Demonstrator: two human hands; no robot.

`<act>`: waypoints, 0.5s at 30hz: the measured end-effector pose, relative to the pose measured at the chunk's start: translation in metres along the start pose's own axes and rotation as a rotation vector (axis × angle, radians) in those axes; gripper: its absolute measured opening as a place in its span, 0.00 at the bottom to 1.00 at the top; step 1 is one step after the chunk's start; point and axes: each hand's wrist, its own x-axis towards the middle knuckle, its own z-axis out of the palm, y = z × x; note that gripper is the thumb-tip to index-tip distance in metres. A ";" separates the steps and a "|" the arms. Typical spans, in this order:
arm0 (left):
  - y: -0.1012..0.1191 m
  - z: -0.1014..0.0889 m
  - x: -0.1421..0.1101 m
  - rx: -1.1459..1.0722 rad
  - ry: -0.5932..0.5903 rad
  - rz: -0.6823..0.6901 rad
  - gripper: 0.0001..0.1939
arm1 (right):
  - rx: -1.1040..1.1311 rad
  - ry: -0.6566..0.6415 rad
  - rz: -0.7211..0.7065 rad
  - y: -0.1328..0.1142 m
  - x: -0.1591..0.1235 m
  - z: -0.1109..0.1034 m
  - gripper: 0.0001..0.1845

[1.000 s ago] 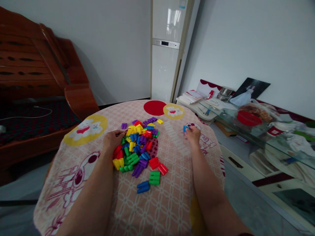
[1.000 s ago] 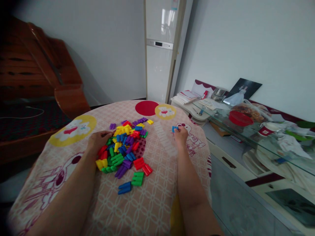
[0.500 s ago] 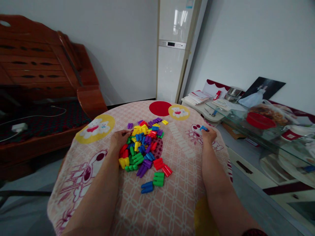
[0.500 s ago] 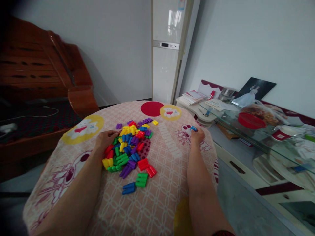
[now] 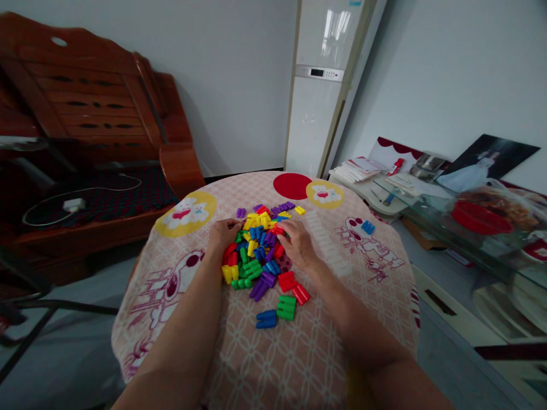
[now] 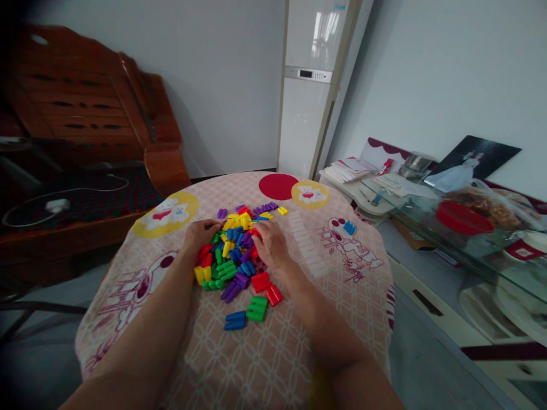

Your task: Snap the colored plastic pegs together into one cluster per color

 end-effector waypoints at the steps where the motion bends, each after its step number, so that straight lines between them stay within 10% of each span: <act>1: 0.000 0.000 0.000 -0.007 -0.001 -0.003 0.18 | -0.014 -0.022 -0.019 -0.002 -0.001 0.005 0.18; 8: 0.001 0.000 -0.002 -0.033 0.005 0.004 0.18 | -0.037 -0.259 -0.087 -0.007 -0.001 0.027 0.27; 15: 0.003 -0.003 -0.002 -0.015 -0.003 0.009 0.19 | 0.013 -0.353 -0.032 0.002 -0.005 0.010 0.05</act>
